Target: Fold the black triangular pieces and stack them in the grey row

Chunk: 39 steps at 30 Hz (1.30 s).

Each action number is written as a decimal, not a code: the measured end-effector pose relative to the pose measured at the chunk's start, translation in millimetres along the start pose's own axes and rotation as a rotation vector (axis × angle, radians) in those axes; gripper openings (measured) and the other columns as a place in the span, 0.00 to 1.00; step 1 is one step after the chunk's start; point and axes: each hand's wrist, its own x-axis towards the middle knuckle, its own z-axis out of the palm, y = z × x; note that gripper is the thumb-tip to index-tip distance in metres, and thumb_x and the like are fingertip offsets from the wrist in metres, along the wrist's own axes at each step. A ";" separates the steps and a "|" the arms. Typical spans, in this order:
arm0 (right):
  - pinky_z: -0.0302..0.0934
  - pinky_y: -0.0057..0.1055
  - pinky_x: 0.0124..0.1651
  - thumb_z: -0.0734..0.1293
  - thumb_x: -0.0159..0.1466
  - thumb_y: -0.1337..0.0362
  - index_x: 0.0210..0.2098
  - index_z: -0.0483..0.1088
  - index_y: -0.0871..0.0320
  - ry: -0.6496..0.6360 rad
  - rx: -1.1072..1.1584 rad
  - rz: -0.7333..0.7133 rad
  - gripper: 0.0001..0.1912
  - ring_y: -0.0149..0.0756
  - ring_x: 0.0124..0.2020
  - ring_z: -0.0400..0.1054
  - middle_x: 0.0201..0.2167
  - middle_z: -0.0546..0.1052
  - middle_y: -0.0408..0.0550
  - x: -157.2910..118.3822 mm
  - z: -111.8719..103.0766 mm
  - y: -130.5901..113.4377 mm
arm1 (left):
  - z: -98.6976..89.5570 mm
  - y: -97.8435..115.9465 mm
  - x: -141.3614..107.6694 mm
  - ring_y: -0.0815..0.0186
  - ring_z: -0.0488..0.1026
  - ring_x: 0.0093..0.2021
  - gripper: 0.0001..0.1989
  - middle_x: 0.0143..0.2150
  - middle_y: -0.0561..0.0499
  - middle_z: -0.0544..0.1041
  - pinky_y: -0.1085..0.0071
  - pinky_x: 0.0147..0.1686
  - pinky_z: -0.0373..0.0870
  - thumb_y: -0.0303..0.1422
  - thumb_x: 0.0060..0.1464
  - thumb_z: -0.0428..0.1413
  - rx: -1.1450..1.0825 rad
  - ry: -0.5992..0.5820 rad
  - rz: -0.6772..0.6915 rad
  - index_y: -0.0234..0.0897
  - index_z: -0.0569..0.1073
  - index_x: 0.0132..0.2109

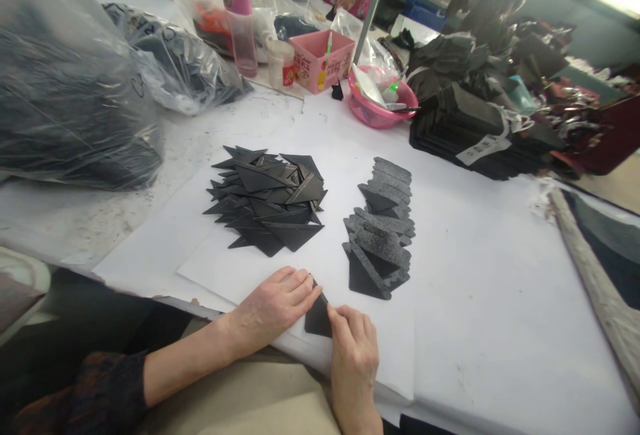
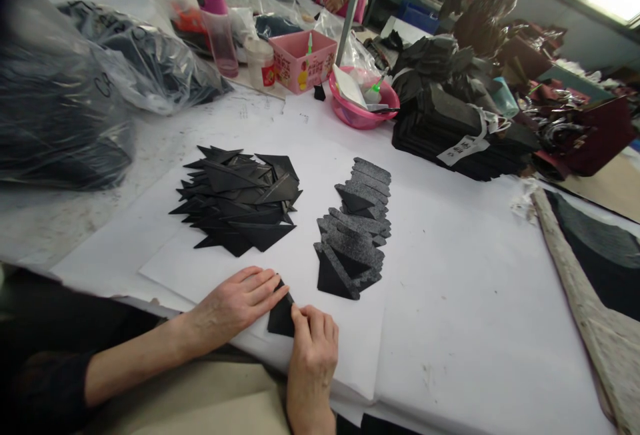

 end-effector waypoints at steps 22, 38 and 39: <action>0.60 0.34 0.44 0.59 0.71 0.69 0.48 0.74 0.54 -0.131 -0.054 0.031 0.14 0.35 0.39 0.67 0.40 0.76 0.49 -15.0 -20.0 5.9 | -0.3 10.7 6.4 0.56 0.68 0.57 0.14 0.53 0.39 0.72 0.59 0.57 0.66 0.22 0.64 0.52 -0.066 -0.007 0.078 0.27 0.69 0.56; 0.60 0.31 0.46 0.63 0.69 0.71 0.47 0.73 0.55 -0.156 0.023 0.014 0.10 0.33 0.40 0.66 0.38 0.75 0.46 -19.8 -31.1 19.3 | -5.6 21.3 8.0 0.48 0.68 0.56 0.15 0.52 0.36 0.71 0.55 0.53 0.69 0.24 0.65 0.50 -0.025 -0.052 0.066 0.27 0.69 0.58; 0.60 0.31 0.46 0.62 0.69 0.70 0.47 0.73 0.55 -0.159 0.017 0.023 0.10 0.33 0.40 0.66 0.38 0.75 0.47 -20.2 -30.9 18.3 | -4.9 21.9 7.9 0.48 0.67 0.56 0.15 0.53 0.36 0.71 0.55 0.54 0.68 0.24 0.65 0.50 -0.020 -0.055 0.062 0.27 0.69 0.58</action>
